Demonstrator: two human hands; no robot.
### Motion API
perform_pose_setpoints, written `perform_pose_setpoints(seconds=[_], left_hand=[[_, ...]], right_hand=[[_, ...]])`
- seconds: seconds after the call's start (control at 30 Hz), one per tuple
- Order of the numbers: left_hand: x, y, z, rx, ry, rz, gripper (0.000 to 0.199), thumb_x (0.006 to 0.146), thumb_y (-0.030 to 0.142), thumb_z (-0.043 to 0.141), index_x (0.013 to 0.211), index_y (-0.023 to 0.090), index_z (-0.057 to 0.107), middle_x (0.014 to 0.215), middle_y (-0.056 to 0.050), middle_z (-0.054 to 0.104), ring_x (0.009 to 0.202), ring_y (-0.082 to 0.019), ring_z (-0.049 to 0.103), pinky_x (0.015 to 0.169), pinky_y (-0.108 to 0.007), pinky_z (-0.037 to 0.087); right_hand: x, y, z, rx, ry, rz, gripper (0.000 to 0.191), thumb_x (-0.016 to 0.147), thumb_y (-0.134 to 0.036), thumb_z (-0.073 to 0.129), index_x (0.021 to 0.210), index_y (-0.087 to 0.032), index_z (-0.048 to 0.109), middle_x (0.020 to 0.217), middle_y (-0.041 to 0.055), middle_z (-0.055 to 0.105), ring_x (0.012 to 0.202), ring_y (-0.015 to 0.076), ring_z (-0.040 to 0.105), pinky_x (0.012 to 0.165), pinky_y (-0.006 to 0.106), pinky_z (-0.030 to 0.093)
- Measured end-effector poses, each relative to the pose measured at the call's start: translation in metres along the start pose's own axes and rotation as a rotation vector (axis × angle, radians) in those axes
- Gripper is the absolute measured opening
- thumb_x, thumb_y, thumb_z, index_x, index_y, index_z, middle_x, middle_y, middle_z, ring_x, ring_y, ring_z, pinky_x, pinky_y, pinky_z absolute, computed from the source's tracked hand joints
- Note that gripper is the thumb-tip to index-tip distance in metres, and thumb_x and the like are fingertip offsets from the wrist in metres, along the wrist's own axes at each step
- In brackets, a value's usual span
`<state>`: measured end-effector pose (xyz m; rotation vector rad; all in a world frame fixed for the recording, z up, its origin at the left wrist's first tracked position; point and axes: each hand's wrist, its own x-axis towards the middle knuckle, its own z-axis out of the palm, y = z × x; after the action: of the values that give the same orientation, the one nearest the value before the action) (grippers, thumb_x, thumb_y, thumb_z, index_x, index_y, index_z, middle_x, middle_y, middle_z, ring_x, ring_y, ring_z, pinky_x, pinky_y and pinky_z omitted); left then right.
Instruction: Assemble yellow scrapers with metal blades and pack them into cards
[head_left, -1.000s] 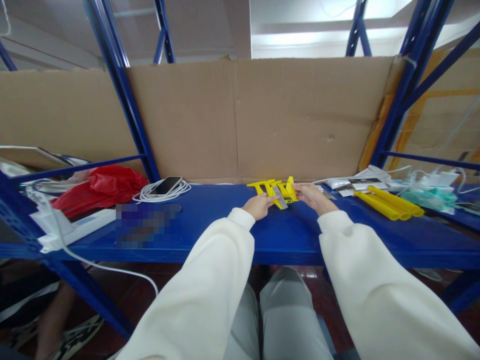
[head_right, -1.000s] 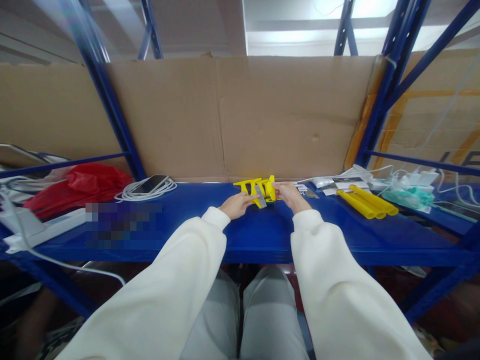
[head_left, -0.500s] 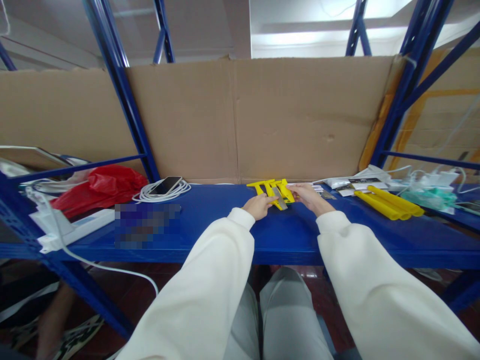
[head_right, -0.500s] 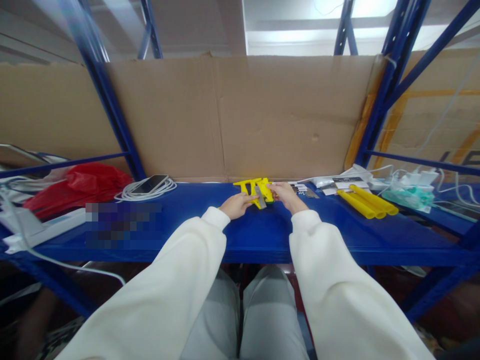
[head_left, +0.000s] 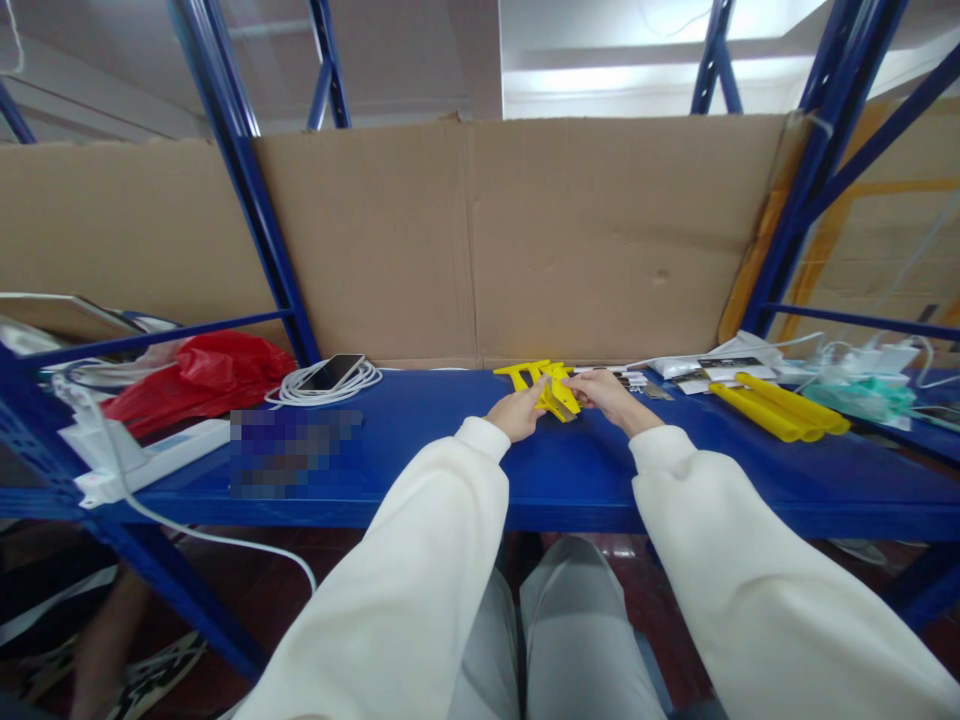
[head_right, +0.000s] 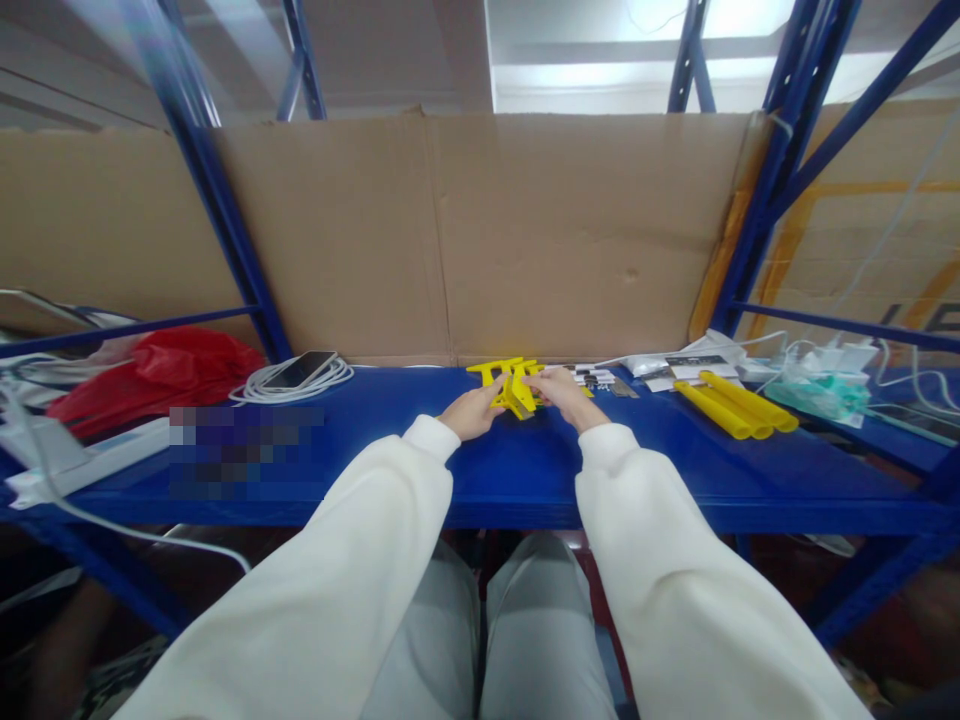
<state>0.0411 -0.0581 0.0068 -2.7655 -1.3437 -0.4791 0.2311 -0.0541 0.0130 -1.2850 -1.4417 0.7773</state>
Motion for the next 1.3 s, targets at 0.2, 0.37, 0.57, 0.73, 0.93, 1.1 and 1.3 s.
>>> perform_pose_setpoints(seconds=[0.2,0.37,0.57,0.73,0.93,1.1,1.3], left_hand=[[0.000,0.001,-0.001,-0.033,-0.014,-0.011,0.072,0.099,0.022,0.056,0.163,0.012,0.025,0.135,-0.020,0.069,0.126,-0.028,0.067,0.102,-0.035,0.051],[0.000,0.001,0.000,-0.033,-0.022,-0.026,0.073,0.100,0.024,0.056,0.164,0.011,0.024,0.135,-0.020,0.069,0.126,-0.028,0.066,0.101,-0.034,0.050],[0.001,-0.001,0.002,-0.013,0.014,0.005,0.072,0.099,0.025,0.057,0.163,0.015,0.026,0.145,-0.019,0.063,0.130,-0.027,0.064,0.105,-0.034,0.048],[0.001,-0.002,0.001,-0.029,0.042,0.049,0.070,0.099,0.021,0.055,0.163,0.017,0.028,0.145,-0.017,0.063,0.129,-0.026,0.064,0.106,-0.036,0.050],[0.000,-0.001,-0.002,-0.022,0.065,0.112,0.054,0.100,0.018,0.052,0.154,0.022,0.049,0.133,-0.012,0.071,0.122,-0.022,0.067,0.105,-0.033,0.050],[-0.003,0.002,-0.006,0.015,0.046,0.113,0.049,0.102,0.020,0.050,0.150,0.028,0.055,0.121,-0.010,0.073,0.112,-0.021,0.069,0.101,-0.030,0.051],[-0.003,0.004,-0.007,0.029,0.011,0.079,0.046,0.104,0.020,0.046,0.148,0.028,0.059,0.116,-0.011,0.070,0.110,-0.022,0.069,0.099,-0.030,0.051]], right_hand=[[-0.003,-0.006,0.009,-0.081,0.029,0.050,0.046,0.060,-0.057,0.084,0.056,-0.018,0.059,0.047,-0.0067,0.041,0.049,0.0075,0.034,0.046,0.024,0.026],[-0.002,-0.004,0.010,-0.143,0.029,0.004,0.048,0.059,-0.062,0.080,0.058,-0.019,0.059,0.050,-0.0043,0.045,0.055,0.0109,0.041,0.051,0.026,0.031],[0.002,0.002,0.010,-0.210,0.076,-0.082,0.050,0.059,-0.061,0.081,0.052,-0.021,0.050,0.051,-0.0043,0.045,0.057,0.0115,0.042,0.054,0.027,0.034],[0.004,0.006,0.009,-0.204,0.096,-0.133,0.041,0.062,-0.048,0.080,0.056,-0.023,0.048,0.054,-0.0047,0.049,0.058,0.0125,0.046,0.057,0.026,0.039],[0.010,0.011,0.011,-0.120,0.163,-0.150,0.033,0.066,-0.041,0.078,0.066,-0.024,0.049,0.064,-0.0045,0.053,0.065,0.0141,0.051,0.066,0.028,0.047],[0.022,0.018,-0.015,-0.200,0.378,-0.095,0.014,0.079,-0.033,0.067,0.080,-0.021,0.058,0.083,0.0045,0.066,0.084,0.0202,0.062,0.083,0.033,0.052],[0.019,0.033,-0.062,-0.778,0.460,0.213,0.030,0.079,-0.015,0.064,0.106,-0.021,0.076,0.119,0.0164,0.071,0.119,0.0345,0.063,0.101,0.048,0.049]])
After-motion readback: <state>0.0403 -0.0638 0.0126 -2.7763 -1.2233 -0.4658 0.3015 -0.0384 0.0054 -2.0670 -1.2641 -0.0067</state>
